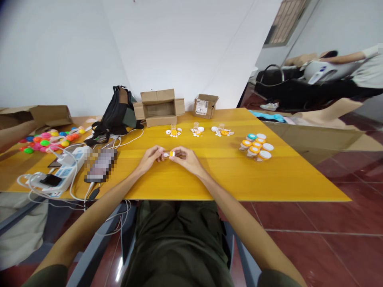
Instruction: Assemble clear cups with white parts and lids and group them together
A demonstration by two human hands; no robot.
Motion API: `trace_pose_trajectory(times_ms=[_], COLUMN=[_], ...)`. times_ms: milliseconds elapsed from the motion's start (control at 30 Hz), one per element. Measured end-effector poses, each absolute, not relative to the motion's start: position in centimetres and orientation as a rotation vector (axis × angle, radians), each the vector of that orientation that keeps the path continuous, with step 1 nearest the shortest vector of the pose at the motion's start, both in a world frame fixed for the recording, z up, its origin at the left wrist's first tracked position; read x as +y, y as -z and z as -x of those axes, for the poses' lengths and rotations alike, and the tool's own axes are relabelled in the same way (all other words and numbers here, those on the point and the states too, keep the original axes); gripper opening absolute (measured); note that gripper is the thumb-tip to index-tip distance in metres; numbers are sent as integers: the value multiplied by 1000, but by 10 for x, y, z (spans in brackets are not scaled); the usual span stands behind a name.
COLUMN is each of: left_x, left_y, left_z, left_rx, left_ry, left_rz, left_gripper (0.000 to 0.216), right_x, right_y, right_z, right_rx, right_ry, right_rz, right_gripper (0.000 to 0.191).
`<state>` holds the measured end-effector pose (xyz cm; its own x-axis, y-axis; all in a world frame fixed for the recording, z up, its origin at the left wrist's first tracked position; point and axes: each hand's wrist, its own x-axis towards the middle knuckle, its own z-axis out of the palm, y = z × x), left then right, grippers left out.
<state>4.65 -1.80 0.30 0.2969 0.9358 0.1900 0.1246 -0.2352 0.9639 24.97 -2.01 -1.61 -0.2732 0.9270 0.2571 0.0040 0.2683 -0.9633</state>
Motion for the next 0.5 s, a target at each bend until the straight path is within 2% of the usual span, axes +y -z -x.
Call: trace_pose_trajectory(times_ms=[333,500], left_x=[-21,-21], left_y=[-5,-7], left_z=[-52,-51], left_rx=[937,954], left_ry=[-1170,-1113], left_rz=[-1606,-1600], left_gripper=[46,48], right_x=[-21,-20], right_y=[15,18], right_z=[-249,-249], right_rx=[-1568,-1575], right_ry=[-1176,-1185], right_rz=[858,849], right_gripper=[42,44])
